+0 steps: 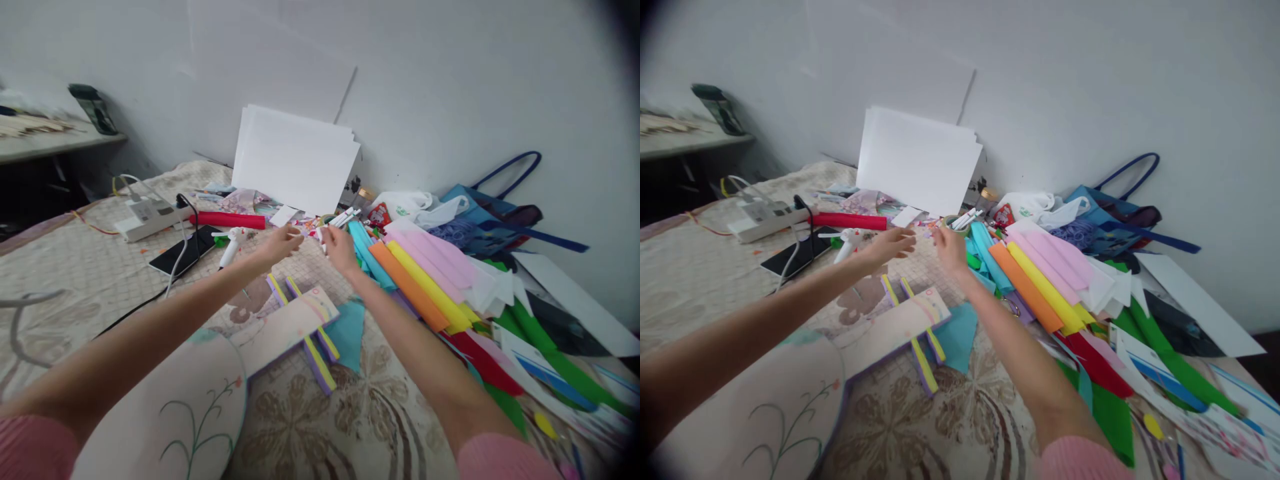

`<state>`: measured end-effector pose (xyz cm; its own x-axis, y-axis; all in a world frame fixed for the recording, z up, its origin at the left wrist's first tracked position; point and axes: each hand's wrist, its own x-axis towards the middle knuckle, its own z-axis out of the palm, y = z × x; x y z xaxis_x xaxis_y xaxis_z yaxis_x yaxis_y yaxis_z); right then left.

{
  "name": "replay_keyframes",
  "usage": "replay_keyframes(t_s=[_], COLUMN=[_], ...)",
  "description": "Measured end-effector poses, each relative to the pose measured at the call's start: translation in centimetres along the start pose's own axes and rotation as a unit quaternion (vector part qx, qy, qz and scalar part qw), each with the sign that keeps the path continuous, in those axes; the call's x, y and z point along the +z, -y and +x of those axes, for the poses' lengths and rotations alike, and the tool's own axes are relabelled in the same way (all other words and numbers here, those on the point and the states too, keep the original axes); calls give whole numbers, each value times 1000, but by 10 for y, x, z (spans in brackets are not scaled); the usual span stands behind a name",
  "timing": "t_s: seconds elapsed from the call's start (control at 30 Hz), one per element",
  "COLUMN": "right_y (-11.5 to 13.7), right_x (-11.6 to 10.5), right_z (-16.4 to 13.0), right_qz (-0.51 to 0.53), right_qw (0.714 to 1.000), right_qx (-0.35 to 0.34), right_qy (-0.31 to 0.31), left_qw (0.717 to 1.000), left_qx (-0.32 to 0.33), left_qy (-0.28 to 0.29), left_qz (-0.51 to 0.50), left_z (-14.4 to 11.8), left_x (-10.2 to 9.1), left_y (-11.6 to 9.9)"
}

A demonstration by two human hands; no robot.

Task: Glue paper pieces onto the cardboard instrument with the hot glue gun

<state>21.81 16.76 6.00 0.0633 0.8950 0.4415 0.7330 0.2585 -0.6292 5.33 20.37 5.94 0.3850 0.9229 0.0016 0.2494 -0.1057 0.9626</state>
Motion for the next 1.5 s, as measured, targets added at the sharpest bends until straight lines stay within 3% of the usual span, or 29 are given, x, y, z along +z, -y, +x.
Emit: replay_keyframes(t_s=[0.1,0.17,0.2,0.23,0.33,0.47,0.7,1.0,1.37,1.5], right_y=[-37,-50,-54,-55,-53,-45,-33,-37,-46,-48], right_x=[-30,-44,-48,-51,-52,-48,-39,-33,-29,-29], right_z=[1,-14,-25,-39,-81,-123,-140,-137,-134,-137], right_qz=[2,5,7,12,44,77,118,190,90,123], right_qw=[1000,999,998,996,990,983,977,975,995,989], right_qx=[21,37,46,55,78,103,140,83,-1,21], right_qy=[24,40,50,64,109,128,113,83,48,76], left_qw=[994,986,980,955,891,861,864,869,861,867], left_qx=[42,54,54,61,98,108,114,121,139,129], left_qy=[0,10,26,60,132,146,103,60,81,96], left_qz=[104,156,192,285,424,475,480,476,482,471], left_z=[-26,-55,-71,-89,-141,-178,-173,-172,-170,-172], left_x=[-24,-35,-38,-39,-30,-10,-4,-4,-6,-9], left_y=[-1,-2,-2,-1,7,24,33,25,36,40])
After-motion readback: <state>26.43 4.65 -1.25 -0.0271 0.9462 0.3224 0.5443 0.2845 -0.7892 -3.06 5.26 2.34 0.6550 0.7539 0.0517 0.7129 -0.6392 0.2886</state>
